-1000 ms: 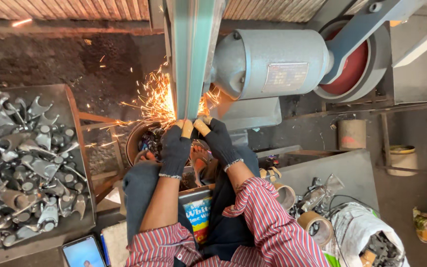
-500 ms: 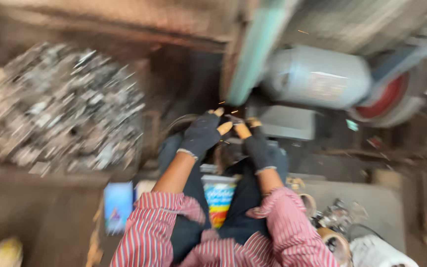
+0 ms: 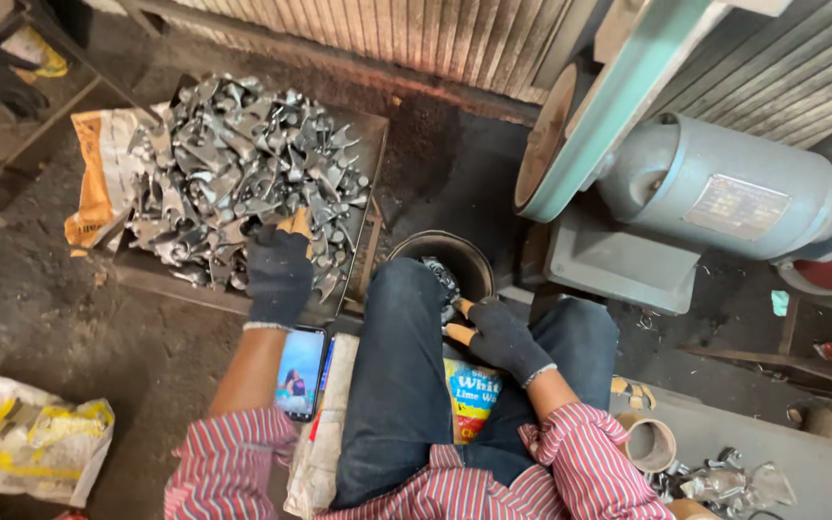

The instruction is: The person sits on the floor in front of a belt grinder, picks metal workpieces from a large pile, and holds each against the running abrasive belt to grind its edges, producing sparks. Ground pieces are placed into a container between the legs, and the person repeats the cycle with new pieces.

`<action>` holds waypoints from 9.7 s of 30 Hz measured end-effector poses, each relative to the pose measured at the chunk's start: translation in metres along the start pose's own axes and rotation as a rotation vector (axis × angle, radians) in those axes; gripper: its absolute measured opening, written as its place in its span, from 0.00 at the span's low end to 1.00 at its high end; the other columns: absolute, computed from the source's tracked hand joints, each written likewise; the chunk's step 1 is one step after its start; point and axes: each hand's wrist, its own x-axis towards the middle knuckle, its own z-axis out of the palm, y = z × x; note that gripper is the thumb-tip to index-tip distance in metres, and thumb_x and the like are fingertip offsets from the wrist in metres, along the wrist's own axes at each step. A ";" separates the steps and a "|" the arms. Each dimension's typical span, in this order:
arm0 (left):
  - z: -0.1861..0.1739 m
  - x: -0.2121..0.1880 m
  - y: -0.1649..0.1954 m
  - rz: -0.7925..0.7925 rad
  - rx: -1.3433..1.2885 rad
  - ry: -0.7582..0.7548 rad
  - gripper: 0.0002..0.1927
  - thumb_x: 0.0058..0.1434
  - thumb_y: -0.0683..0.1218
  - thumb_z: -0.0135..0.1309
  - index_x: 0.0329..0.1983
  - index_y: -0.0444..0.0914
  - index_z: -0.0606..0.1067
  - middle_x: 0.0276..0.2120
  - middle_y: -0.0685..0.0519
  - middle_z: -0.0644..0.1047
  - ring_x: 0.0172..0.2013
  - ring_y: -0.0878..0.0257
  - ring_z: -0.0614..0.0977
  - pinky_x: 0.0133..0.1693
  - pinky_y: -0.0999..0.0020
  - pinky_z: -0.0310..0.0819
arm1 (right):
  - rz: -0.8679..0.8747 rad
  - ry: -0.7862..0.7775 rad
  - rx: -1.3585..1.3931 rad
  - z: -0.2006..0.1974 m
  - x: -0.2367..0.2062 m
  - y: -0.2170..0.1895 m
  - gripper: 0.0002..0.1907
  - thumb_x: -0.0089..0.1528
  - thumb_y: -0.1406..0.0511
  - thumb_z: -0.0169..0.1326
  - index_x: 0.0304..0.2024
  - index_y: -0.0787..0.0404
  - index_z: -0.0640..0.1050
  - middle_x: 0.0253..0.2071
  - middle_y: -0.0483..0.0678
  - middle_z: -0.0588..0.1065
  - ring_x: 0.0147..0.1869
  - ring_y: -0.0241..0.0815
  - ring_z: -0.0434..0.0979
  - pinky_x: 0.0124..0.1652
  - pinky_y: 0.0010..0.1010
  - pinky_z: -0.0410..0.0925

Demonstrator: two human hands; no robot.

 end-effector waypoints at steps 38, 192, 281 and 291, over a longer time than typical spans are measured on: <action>0.093 -0.131 0.117 0.216 -0.519 -0.462 0.18 0.58 0.46 0.68 0.49 0.35 0.80 0.41 0.51 0.83 0.40 0.67 0.82 0.45 0.71 0.77 | 0.169 0.241 1.541 0.035 -0.030 0.032 0.17 0.68 0.62 0.55 0.52 0.69 0.77 0.47 0.50 0.79 0.51 0.43 0.77 0.49 0.37 0.71; -0.094 -0.271 -0.012 -0.352 0.425 -0.606 0.29 0.65 0.58 0.50 0.64 0.38 0.68 0.46 0.37 0.80 0.49 0.40 0.81 0.48 0.47 0.74 | 0.314 -0.170 0.004 0.031 0.013 0.030 0.31 0.61 0.42 0.55 0.49 0.61 0.81 0.48 0.61 0.79 0.55 0.61 0.78 0.52 0.49 0.68; 0.258 -0.066 0.188 0.120 -0.600 -0.799 0.16 0.72 0.51 0.51 0.47 0.32 0.78 0.36 0.40 0.81 0.36 0.48 0.82 0.40 0.57 0.73 | 0.248 0.900 0.997 -0.031 0.011 0.126 0.17 0.65 0.63 0.56 0.54 0.64 0.75 0.45 0.40 0.76 0.50 0.31 0.74 0.50 0.26 0.68; 0.198 -0.091 0.152 0.196 -0.428 -0.810 0.15 0.68 0.49 0.55 0.49 0.33 0.80 0.37 0.44 0.81 0.37 0.51 0.81 0.40 0.57 0.73 | 0.238 0.361 1.299 -0.002 -0.021 0.127 0.18 0.69 0.58 0.57 0.47 0.69 0.79 0.36 0.43 0.76 0.39 0.33 0.70 0.38 0.28 0.65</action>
